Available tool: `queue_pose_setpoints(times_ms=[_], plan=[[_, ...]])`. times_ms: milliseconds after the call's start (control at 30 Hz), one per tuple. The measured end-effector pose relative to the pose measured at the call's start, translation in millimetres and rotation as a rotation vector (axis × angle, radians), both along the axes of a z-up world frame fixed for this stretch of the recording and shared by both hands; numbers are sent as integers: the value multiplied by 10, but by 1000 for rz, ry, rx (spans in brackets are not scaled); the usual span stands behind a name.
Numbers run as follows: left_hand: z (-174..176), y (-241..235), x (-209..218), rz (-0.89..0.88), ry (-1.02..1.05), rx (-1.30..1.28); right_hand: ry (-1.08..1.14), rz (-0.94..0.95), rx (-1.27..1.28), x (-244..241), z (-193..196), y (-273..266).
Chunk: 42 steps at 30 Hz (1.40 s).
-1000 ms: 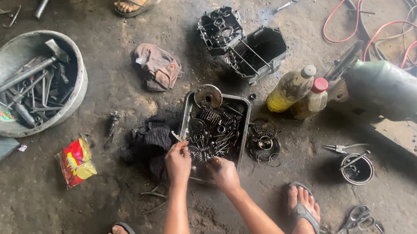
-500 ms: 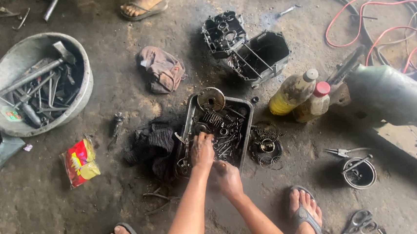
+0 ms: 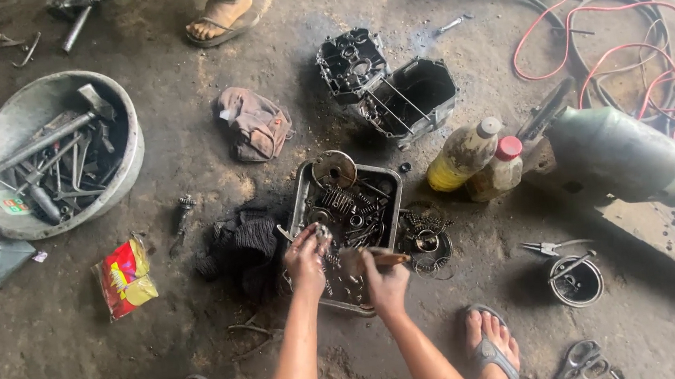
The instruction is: Cleaning various motorcycle engine components like gears and bolts in a tray using a brush and cleaning fluid.
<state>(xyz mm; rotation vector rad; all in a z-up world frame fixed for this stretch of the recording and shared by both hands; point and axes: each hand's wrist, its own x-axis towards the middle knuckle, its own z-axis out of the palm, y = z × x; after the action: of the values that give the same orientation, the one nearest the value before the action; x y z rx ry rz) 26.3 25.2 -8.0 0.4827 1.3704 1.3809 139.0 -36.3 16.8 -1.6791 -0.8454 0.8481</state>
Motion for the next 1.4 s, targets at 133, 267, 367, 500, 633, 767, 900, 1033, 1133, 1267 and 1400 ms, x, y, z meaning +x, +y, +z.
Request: queue_pose_setpoints(times_ms=[133,267,367,500,633,767,900,1033,1133,1267,1400], plan=[[-388,-76,-108,174,-568,-95,23,-118,64,-4,193,142],[87,-156,73,259,-623,-291,14,-29,44,-147,448,199],[-290,-164,-62,52,-475,-241,-213,272,-28,-109,397,248],[253,-213,154,-49,-165,-313,-389,222,21,-157,865,269],[499,-238,163,-134,100,-293,-254,344,55,-156,640,266],[360,-275,162,-253,202,-65,-308,221,122,-247,883,229],[381,-255,69,-207,302,-120,-178,406,61,-202,506,252],[240,-196,72,-367,288,-189,-130,338,49,-203,612,253],[257,-185,-18,-344,248,-223,-125,506,-32,-172,738,331],[431,-210,-42,-171,-96,-203,6,398,29,-184,786,301],[415,-169,-85,-237,187,-199,43,427,94,-259,862,226]])
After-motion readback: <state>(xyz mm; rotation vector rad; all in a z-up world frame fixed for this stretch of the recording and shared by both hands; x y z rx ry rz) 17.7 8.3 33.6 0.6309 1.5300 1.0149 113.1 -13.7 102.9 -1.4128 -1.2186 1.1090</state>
